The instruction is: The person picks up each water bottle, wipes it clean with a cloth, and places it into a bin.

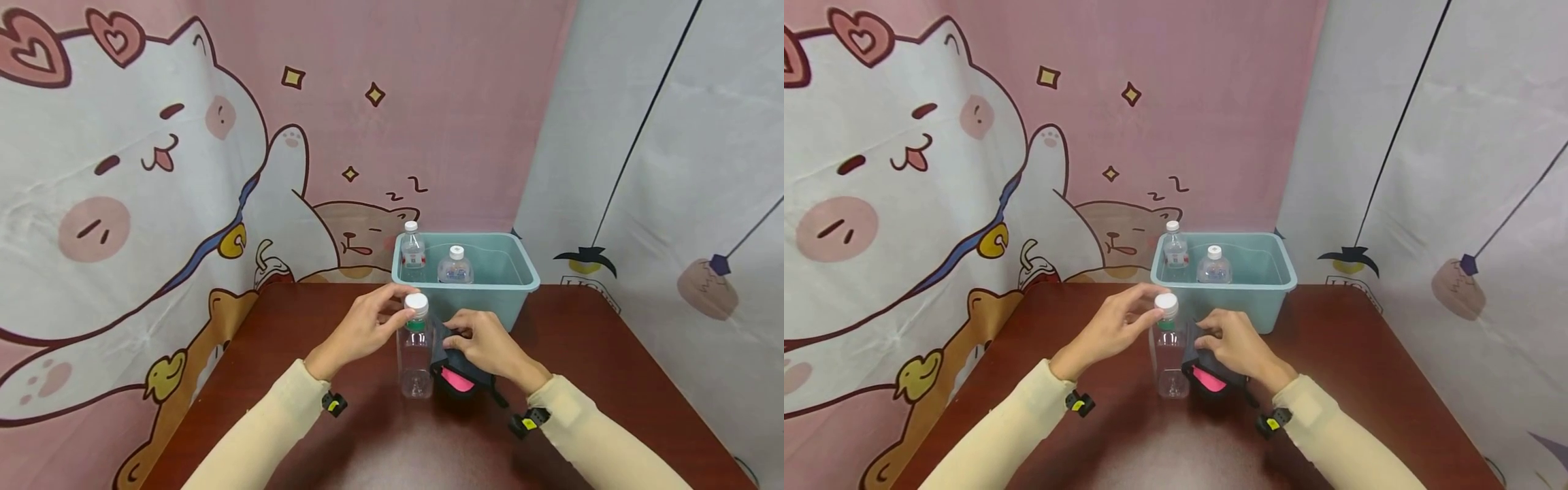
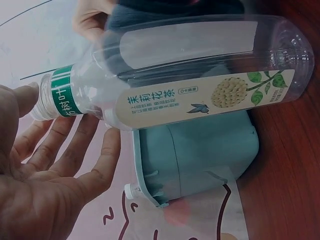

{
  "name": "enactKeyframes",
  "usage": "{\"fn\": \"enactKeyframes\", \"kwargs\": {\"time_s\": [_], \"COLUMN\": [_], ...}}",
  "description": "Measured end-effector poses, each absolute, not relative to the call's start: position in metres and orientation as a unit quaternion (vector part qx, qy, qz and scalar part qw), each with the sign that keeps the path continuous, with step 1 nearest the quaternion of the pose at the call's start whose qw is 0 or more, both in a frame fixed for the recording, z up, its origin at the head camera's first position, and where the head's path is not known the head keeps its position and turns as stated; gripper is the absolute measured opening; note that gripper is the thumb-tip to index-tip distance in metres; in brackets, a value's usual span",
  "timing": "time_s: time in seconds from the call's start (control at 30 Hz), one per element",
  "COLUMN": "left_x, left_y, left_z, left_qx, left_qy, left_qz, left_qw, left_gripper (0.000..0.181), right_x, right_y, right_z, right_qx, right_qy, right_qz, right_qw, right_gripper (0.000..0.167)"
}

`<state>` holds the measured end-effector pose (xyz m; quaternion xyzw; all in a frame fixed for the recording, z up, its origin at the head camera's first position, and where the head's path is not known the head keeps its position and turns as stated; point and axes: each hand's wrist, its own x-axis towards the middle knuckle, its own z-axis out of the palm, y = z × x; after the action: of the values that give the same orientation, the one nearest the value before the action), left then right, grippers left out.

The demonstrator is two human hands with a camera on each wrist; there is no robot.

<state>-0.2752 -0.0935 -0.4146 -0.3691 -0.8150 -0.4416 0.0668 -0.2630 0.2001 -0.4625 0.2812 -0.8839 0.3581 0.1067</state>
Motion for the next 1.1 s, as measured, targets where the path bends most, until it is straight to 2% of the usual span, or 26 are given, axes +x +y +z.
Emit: {"fn": "enactKeyframes", "kwargs": {"time_s": [0.4,1.1], "left_x": [-0.274,-0.275], "left_y": [-0.094,-0.094], "left_z": [-0.413,-0.411], "left_qx": [-0.369,-0.371], "left_qy": [-0.821,-0.823], "left_qz": [-0.432,-0.425], "left_qw": [0.068,0.067], "left_gripper": [0.041,0.041], "right_x": [-0.26,-0.258], "right_y": [0.19,0.181], "right_z": [-0.433,-0.419], "right_qx": [0.281,0.279], "right_qy": [-0.869,-0.871], "right_qz": [0.377,0.37], "right_qw": [0.156,0.166], "right_gripper": [0.027,0.026]}}
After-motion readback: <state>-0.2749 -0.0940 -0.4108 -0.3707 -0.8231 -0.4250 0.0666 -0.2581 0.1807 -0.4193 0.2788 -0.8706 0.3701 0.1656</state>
